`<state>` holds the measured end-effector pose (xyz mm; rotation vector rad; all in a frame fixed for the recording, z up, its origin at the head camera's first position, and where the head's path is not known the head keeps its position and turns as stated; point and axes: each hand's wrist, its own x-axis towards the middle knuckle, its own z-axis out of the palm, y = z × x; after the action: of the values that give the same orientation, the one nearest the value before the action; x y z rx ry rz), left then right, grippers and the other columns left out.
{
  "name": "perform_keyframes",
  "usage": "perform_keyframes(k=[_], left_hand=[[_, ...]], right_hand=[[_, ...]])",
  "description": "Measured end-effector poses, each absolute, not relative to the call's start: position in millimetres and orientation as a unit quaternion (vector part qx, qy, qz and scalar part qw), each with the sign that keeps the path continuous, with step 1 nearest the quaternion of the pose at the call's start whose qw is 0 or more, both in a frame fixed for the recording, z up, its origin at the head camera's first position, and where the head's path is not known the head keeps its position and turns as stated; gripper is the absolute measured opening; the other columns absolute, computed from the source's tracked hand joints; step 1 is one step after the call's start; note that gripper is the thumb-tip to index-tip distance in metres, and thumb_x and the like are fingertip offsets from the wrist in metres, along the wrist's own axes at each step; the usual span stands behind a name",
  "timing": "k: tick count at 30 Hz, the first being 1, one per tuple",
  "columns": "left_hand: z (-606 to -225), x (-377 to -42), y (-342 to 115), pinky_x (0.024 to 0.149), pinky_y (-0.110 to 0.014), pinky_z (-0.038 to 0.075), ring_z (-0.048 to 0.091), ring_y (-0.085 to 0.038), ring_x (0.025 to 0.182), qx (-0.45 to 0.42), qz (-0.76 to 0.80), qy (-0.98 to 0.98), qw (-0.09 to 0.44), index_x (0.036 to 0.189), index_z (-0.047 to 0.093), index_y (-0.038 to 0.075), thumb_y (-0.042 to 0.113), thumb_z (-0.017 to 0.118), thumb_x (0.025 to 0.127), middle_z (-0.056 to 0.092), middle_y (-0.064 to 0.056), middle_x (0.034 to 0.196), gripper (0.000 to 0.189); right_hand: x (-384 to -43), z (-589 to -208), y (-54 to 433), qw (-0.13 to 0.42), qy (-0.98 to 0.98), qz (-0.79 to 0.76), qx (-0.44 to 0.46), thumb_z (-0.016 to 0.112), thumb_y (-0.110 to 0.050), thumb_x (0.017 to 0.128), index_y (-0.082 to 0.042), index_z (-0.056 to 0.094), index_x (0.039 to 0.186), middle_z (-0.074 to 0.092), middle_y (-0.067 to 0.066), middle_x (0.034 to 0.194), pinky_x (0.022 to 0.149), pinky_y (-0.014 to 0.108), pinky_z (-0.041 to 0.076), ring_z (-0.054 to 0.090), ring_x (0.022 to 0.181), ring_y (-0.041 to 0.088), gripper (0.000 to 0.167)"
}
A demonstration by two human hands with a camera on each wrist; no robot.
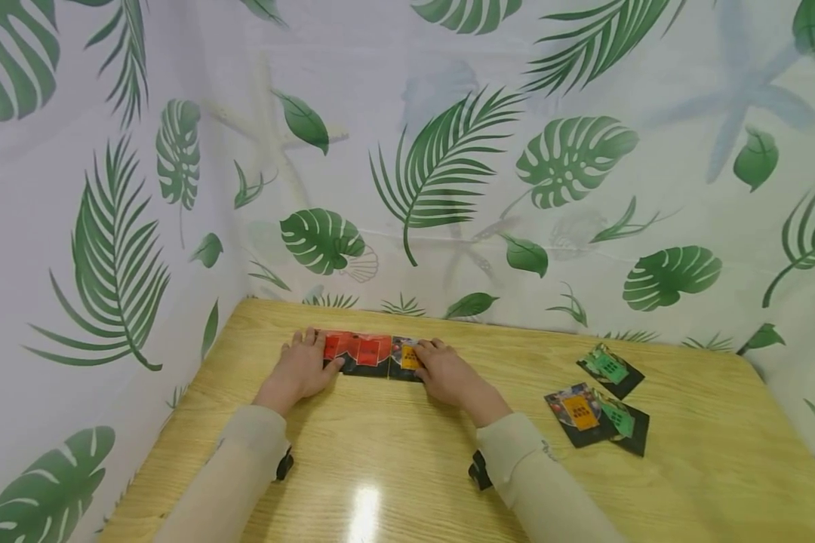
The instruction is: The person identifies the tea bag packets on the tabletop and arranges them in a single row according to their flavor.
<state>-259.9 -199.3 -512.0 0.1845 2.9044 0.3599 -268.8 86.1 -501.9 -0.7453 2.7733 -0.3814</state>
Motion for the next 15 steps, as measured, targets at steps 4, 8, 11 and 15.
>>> perform_keyframes(k=[4, 8, 11, 15], left_hand=[[-513.0, -260.0, -199.4, 0.124, -0.070, 0.024, 0.020, -0.057, 0.157, 0.063, 0.120, 0.985, 0.106, 0.163, 0.027, -0.010, 0.046, 0.047, 0.111, 0.022, -0.036, 0.168, 0.079], [-513.4, -260.7, -199.9, 0.125, -0.070, 0.024, 0.019, -0.057, 0.157, 0.063, 0.119, 0.985, 0.108, 0.163, 0.026, -0.009, 0.047, 0.047, 0.111, 0.021, -0.036, 0.169, 0.079], [-512.8, -261.0, -200.3, 0.125, -0.070, 0.024, 0.019, -0.057, 0.157, 0.063, 0.118, 0.985, 0.110, 0.163, 0.025, -0.009, 0.048, 0.047, 0.111, 0.021, -0.036, 0.169, 0.080], [-512.8, -260.8, -199.8, 0.124, -0.070, 0.025, 0.021, -0.057, 0.157, 0.064, 0.115, 0.985, 0.108, 0.163, 0.026, -0.009, 0.047, 0.047, 0.111, 0.022, -0.036, 0.169, 0.080]], right_hand=[[-268.2, -502.5, 85.0, 0.125, 0.950, -0.137, -0.250, 0.052, -0.020, 0.112, 0.002, 0.041, 0.160, 0.041, 0.022, 0.166, 0.128, 0.059, 0.029, 0.032, 0.157, 0.045, 0.053], [-269.0, -503.3, 84.5, 0.125, 0.951, -0.131, -0.249, 0.051, -0.021, 0.113, 0.001, 0.041, 0.160, 0.041, 0.021, 0.166, 0.128, 0.059, 0.028, 0.031, 0.157, 0.045, 0.053], [-269.4, -502.0, 84.2, 0.118, 0.951, -0.124, -0.256, 0.051, -0.021, 0.113, 0.002, 0.042, 0.159, 0.042, 0.022, 0.165, 0.126, 0.062, 0.030, 0.032, 0.156, 0.046, 0.053], [-269.4, -501.0, 84.0, 0.108, 0.952, -0.117, -0.263, 0.051, -0.021, 0.112, 0.004, 0.043, 0.158, 0.043, 0.024, 0.164, 0.126, 0.062, 0.031, 0.034, 0.155, 0.047, 0.052]])
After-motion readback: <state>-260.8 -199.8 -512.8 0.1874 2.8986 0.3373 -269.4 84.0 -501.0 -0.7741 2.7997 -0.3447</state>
